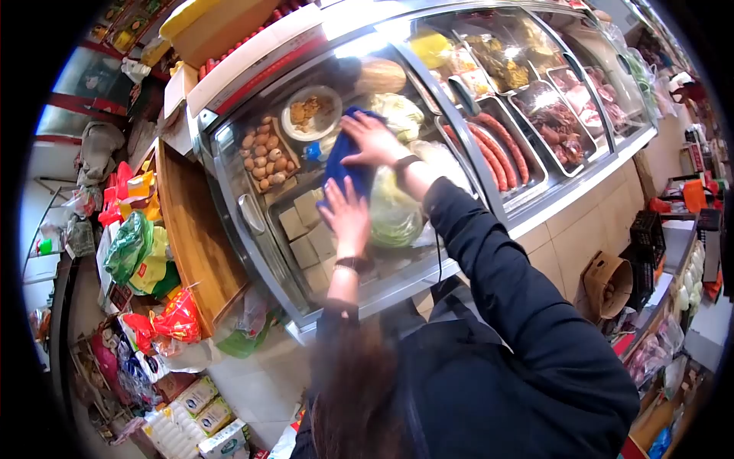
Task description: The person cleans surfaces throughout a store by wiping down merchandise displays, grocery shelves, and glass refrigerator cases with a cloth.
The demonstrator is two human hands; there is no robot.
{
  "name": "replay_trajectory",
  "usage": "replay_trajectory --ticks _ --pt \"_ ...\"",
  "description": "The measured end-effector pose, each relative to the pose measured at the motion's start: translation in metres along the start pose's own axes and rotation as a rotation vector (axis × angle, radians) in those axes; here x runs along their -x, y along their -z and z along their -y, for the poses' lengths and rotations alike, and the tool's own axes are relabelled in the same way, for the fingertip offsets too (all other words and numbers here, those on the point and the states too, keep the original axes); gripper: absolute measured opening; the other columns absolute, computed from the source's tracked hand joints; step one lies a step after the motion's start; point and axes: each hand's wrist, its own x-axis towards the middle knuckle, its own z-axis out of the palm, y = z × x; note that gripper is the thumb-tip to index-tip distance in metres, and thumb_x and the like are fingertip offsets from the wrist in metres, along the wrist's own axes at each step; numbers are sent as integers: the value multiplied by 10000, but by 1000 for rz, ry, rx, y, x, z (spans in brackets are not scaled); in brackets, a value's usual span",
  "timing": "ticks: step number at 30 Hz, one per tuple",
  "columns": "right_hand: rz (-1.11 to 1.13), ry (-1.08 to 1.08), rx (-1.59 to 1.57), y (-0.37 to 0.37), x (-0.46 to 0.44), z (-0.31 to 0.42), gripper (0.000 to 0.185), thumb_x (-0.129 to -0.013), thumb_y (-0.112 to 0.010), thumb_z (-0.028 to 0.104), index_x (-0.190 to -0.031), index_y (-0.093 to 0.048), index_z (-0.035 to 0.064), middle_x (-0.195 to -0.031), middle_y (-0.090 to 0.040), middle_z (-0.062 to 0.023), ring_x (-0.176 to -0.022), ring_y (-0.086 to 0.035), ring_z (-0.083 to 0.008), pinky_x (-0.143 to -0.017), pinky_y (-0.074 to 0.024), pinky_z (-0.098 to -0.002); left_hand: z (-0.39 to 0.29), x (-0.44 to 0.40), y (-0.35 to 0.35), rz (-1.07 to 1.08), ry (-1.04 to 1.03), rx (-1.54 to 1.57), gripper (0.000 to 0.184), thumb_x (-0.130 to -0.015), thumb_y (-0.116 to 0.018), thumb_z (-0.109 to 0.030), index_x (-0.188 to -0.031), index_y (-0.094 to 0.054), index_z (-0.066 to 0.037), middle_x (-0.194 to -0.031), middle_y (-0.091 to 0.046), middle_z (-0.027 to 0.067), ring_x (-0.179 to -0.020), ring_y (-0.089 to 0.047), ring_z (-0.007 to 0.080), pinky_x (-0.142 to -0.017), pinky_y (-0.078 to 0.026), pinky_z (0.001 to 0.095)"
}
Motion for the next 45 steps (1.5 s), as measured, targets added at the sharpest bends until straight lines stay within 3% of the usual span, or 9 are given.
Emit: replay_trajectory --ticks 3,7,13,17,19,23,28,37,45 --pt "63 -234 81 46 37 -46 959 -759 -591 692 -1453 -358 72 -1532 -318 -97 -1443 -210 -310 -1161 -195 -422 -49 -31 -10 58 -122 58 716 -928 -508 -349 -1524 -168 -145 -1578 -79 216 -1458 -118 371 -1066 -197 677" --pt "57 -392 110 66 93 -62 900 -822 -591 596 -1474 -291 55 -1545 -279 -98 -1456 -147 -320 -1168 -170 -442 -95 -21 -8 76 -222 104 698 -930 -503 -335 -1520 -185 -140 -1576 -83 216 -1462 -115 349 -1077 -190 668" --pt "-39 -496 92 63 161 -6 859 -823 -659 459 -1473 -277 48 -1541 -265 -132 -1439 -156 -376 -1151 -201 -481 -90 46 -6 139 -297 115 719 -918 -535 -365 -1520 -206 -149 -1582 -86 196 -1472 -93 312 -1089 -182 641" --pt "30 -520 107 63 158 -6 837 -857 -613 479 -1476 -260 39 -1556 -226 -123 -1449 -124 -374 -1157 -190 -486 -73 30 0 157 -318 129 666 -911 -547 -395 -1502 -273 -253 -1594 -108 107 -1474 -94 258 -1109 -157 621" --pt "-28 -465 94 65 142 -17 870 -815 -666 472 -1473 -279 55 -1540 -267 -128 -1439 -152 -384 -1151 -200 -494 -63 8 2 133 -317 131 646 -918 -540 -401 -1496 -287 -265 -1595 -110 95 -1472 -102 252 -1117 -140 618" --pt "-18 -391 135 57 95 -48 865 -841 -621 524 -1456 -291 14 -1540 -262 -141 -1438 -144 -391 -1152 -197 -487 -42 -54 5 114 -290 130 595 -938 -500 -381 -1487 -303 -264 -1595 -107 86 -1470 -116 266 -1126 -117 625" --pt "-6 -447 143 43 19 -78 863 -860 -530 615 -1464 -307 41 -1550 -254 -124 -1452 -117 -364 -1168 -156 -465 -19 -136 -8 40 -306 74 602 -930 -511 -409 -1479 -305 -275 -1578 -158 102 -1456 -156 303 -1069 -211 677" --pt "78 -495 177 16 -94 -136 897 -855 -450 697 -1498 -271 98 -1570 -236 -68 -1469 -86 -314 -1184 -98 -436 -10 -251 -22 167 -156 35 613 -967 -397 -466 -1511 -222 -244 -1589 -112 135 -1469 -79 331 -1081 -157 680" --pt "122 -512 224 -6 -168 -171 840 -891 -409 671 -1496 -281 103 -1570 -239 -66 -1459 -112 -345 -1175 -124 -457 -11 -338 -41 196 -90 54 626 -973 -369 -485 -1517 -199 -228 -1590 -96 140 -1468 -62 334 -1089 -124 680"
